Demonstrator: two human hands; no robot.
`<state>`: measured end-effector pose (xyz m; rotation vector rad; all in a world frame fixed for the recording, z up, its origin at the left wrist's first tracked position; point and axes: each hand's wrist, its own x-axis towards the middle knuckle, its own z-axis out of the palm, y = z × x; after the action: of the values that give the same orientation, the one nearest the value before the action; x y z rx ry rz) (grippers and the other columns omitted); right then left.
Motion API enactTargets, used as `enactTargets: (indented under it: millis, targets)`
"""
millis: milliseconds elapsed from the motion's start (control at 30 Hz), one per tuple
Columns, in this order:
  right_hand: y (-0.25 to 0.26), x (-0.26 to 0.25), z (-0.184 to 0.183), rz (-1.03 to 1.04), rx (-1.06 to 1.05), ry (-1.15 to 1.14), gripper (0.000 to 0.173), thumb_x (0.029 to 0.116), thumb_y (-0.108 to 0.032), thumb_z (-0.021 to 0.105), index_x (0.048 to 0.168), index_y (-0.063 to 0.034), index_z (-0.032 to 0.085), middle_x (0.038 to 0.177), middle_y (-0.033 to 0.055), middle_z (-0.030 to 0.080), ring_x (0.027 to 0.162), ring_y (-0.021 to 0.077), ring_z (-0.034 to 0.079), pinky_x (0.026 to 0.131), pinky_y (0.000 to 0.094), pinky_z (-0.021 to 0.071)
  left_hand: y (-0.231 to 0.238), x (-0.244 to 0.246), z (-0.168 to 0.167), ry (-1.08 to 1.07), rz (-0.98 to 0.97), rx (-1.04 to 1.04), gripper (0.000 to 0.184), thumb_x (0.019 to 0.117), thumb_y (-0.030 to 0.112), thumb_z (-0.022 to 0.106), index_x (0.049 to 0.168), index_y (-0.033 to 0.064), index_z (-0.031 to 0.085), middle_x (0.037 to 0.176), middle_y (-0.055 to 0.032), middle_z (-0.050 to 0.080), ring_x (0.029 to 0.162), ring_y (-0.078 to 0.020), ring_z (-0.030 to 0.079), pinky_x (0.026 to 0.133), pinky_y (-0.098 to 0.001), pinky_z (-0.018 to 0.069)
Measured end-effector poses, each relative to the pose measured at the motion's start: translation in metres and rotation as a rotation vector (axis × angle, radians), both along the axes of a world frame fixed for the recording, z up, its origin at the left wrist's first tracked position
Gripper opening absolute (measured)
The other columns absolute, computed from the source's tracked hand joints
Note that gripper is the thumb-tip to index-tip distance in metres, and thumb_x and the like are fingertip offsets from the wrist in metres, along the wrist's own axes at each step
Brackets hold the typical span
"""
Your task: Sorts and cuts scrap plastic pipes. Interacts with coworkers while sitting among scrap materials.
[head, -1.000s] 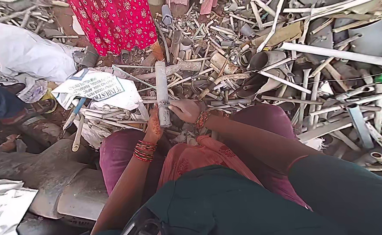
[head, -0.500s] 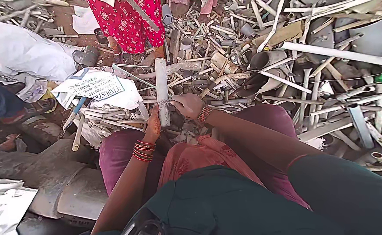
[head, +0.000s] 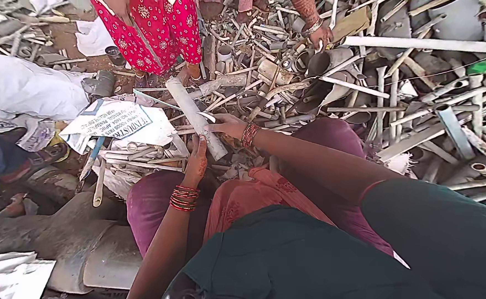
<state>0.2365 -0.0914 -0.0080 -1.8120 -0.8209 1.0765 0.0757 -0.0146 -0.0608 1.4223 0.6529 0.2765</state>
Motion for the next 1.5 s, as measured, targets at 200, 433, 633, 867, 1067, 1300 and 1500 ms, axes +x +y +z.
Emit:
enactTargets:
  millis: [200,433,633,867,1067,1300,1500]
  targets:
    - [-0.001,0.015,0.019,0.253,0.027,-0.131,0.043,0.0963,-0.025,0.074,0.128,0.0012,0.061,0.109,0.0162,0.067,0.097,0.0208,0.063,0.091,0.0417,0.0510,0.018,-0.006,0.001,-0.081,-0.151,0.034,0.054,0.0990,0.003,0.047,0.151,0.0014,0.032,0.130,-0.0142,0.058,0.107,-0.0152,0.065,0.093,-0.0324,0.0549]
    - [-0.021,0.031,0.051,0.646,0.121,-0.325,0.044,0.0892,-0.013,0.079,0.130,0.0014,0.067,0.116,0.0185,0.070,0.109,0.0238,0.064,0.098,0.0403,0.0477,0.038,-0.021,0.025,-0.175,-0.393,-0.859,0.105,0.0838,0.090,0.003,0.091,0.0113,0.072,0.078,-0.0090,0.075,0.062,-0.0170,0.070,0.050,-0.0268,0.0549]
    - [-0.023,0.024,0.051,0.650,-0.107,-0.663,0.044,0.0971,-0.015,0.071,0.139,-0.0063,0.063,0.130,0.0213,0.067,0.124,0.0400,0.061,0.105,0.0595,0.0445,0.028,-0.028,0.018,-0.107,-0.512,-0.780,0.073,0.0756,0.037,0.088,0.125,0.0031,0.047,0.102,-0.0109,0.071,0.070,-0.0181,0.071,0.059,-0.0295,0.0614]
    - [-0.025,0.038,0.033,0.289,-0.002,-0.634,0.035,0.1088,-0.019,0.049,0.130,0.0051,0.063,0.117,0.0282,0.068,0.113,0.0431,0.065,0.100,0.0581,0.0473,0.008,-0.007,0.019,0.019,-0.114,-0.612,0.043,0.0961,-0.001,0.039,0.137,0.0066,0.029,0.089,-0.0085,0.063,0.062,-0.0152,0.066,0.054,-0.0282,0.0594]
    - [-0.018,-0.006,0.011,0.449,-0.115,-0.750,0.040,0.1139,-0.031,0.036,0.132,-0.0045,0.060,0.102,0.0231,0.068,0.099,0.0428,0.069,0.083,0.0586,0.0526,0.007,-0.002,0.016,-0.002,-0.002,-0.639,0.019,0.1027,0.007,0.031,0.120,0.0062,0.039,0.076,-0.0059,0.059,0.052,-0.0132,0.060,0.048,-0.0269,0.0553]
    - [-0.010,-0.005,0.001,0.334,-0.132,-0.702,0.054,0.1138,-0.039,0.031,0.128,0.0016,0.063,0.112,0.0245,0.069,0.112,0.0414,0.066,0.096,0.0586,0.0489,0.004,-0.002,0.035,0.042,0.026,-0.569,0.018,0.1008,-0.002,0.031,0.117,0.0029,0.038,0.076,-0.0074,0.056,0.051,-0.0133,0.059,0.046,-0.0250,0.0545]
    - [-0.009,-0.004,0.001,0.314,-0.133,-0.707,0.053,0.1137,-0.040,0.030,0.123,0.0011,0.062,0.105,0.0234,0.069,0.103,0.0412,0.068,0.089,0.0590,0.0509,0.006,-0.005,0.020,-0.032,-0.022,-0.656,0.020,0.0956,0.001,0.033,0.114,0.0049,0.039,0.073,-0.0047,0.058,0.051,-0.0113,0.060,0.048,-0.0243,0.0548]
